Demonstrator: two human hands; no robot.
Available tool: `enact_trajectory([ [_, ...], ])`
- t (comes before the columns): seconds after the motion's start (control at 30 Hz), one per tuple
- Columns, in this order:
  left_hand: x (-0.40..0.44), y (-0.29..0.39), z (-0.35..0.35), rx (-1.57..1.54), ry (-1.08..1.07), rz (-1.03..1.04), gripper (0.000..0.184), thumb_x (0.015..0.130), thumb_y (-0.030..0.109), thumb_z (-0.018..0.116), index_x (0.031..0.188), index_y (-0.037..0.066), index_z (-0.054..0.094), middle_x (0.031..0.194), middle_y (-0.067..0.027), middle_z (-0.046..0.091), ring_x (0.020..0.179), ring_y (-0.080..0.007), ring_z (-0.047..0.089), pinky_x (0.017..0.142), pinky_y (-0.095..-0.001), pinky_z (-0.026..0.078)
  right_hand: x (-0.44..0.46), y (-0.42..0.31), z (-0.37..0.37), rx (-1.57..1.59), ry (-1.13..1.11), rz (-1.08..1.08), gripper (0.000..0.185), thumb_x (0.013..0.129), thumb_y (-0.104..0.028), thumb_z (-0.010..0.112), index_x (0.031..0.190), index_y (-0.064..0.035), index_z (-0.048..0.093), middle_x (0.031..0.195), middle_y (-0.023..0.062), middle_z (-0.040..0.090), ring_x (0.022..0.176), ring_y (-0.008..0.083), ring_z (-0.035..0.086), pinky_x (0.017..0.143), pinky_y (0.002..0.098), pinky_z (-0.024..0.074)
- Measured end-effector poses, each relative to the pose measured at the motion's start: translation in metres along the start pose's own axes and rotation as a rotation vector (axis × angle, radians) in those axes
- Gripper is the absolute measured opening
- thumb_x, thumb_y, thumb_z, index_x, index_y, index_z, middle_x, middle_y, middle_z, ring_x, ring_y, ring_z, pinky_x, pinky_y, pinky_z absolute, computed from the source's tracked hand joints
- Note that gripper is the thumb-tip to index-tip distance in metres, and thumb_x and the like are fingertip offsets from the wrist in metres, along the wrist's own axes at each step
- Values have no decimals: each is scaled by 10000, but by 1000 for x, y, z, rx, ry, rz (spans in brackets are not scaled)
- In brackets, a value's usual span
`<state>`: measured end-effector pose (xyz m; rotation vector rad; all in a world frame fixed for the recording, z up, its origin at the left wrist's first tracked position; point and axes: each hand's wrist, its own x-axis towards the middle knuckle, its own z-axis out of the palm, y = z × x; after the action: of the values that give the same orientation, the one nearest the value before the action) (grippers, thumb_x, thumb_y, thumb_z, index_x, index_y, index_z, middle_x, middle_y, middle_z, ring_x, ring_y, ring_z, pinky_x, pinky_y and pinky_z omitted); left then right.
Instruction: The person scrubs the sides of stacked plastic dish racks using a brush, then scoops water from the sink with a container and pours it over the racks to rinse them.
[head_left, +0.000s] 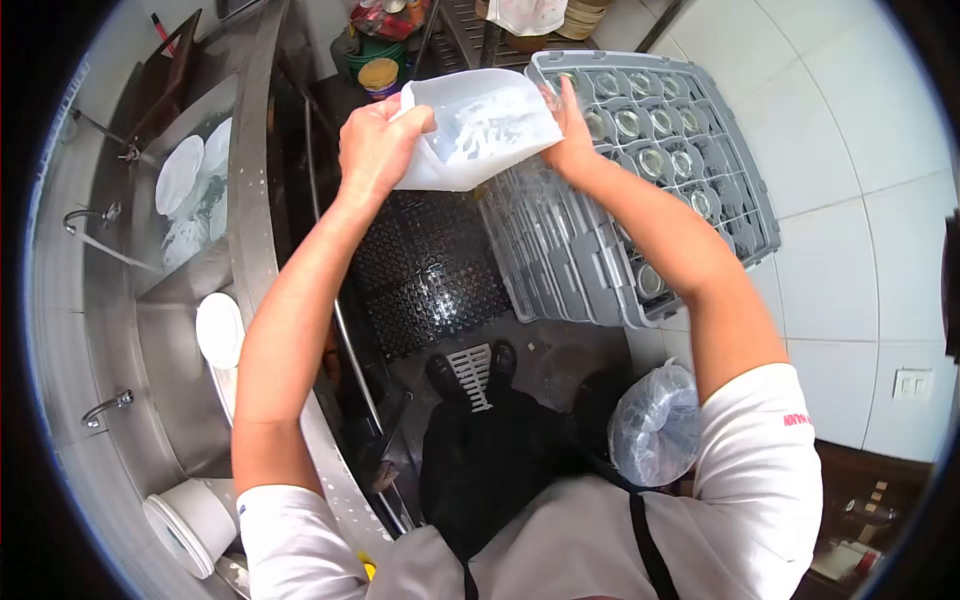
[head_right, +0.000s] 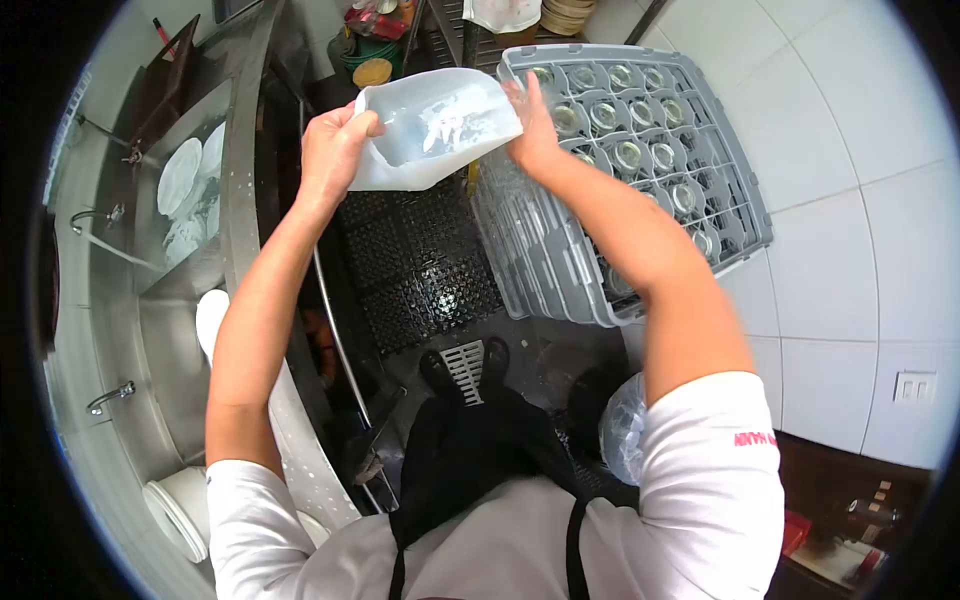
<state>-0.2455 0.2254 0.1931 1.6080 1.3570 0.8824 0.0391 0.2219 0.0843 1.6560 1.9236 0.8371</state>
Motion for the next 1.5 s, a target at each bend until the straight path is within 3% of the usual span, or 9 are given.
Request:
enact_trajectory([
  [0.13,-6,-16,8,-233,52,76,345,723,228,637,941,-11,757,791,-52,701,711,-114,608,698,-269,472,-35,-1,-28,-187,-139,-59,585,1013,-325,347,1530,-51,365,1615,129,297,1512,350,193,1220,583,65],
  [0.43,-24,-102,-10,-79,206,-58,437,691,238,633,1060,36,752,849,-64,732,809,-140,652,776,-283,495,-121,-53,-21,-443,-509,-412,675,1037,-440,308,1581,-52,212,1668,105,149,1537,349,73,1216,571,-11],
  [0.57,-40,-139,-22,-77,241,-111,411,689,246,628,992,-8,742,1074,-62,749,844,-145,673,780,-291,498,-83,-61,-5,-428,-541,-465,719,1031,-499,320,1595,-81,165,1668,75,161,1544,311,49,1225,545,-1],
  [0.7,-42,-131,-15,280,254,-1,483,663,340,651,965,-24,743,1313,-81,663,992,-304,696,944,-383,481,-46,-68,12,-364,-513,-435,694,1031,-479,315,1591,-85,197,1661,75,189,1543,294,85,1224,549,0],
  [0.73,-37,-128,-6,378,240,-6,525,650,402,664,967,-8,751,1348,-105,630,1088,-350,656,1076,-495,375,-41,-71,15,-373,-500,-422,671,1039,-460,303,1588,-86,210,1657,70,208,1541,297,100,1223,551,0],
  [0.83,-23,-103,19,429,139,49,520,649,459,691,928,29,777,1339,-142,635,1207,-293,604,1115,-660,234,-26,-74,28,-381,-454,-392,659,1035,-439,310,1583,-81,231,1651,79,226,1538,300,122,1225,545,12],
  [1.07,6,-119,42,393,142,210,423,624,382,713,827,13,757,1365,-68,630,1280,-290,538,1165,-659,108,40,-69,21,-301,-427,-266,686,1011,-426,338,1580,-59,229,1653,95,217,1540,297,119,1234,517,25],
  [1.2,-6,-162,37,253,61,31,480,639,384,718,954,26,766,1412,-43,594,1316,-285,503,1152,-698,26,57,-87,33,-334,-427,-241,706,1005,-439,360,1578,-49,228,1651,113,214,1538,312,117,1233,510,33],
  [1.5,-65,-276,51,-318,214,-178,427,693,183,671,1086,31,741,1419,-96,584,1265,-282,563,1172,-567,164,-8,-176,135,-489,-415,-373,644,1024,-399,359,1556,-41,301,1656,148,172,1532,354,113,1219,563,39],
])
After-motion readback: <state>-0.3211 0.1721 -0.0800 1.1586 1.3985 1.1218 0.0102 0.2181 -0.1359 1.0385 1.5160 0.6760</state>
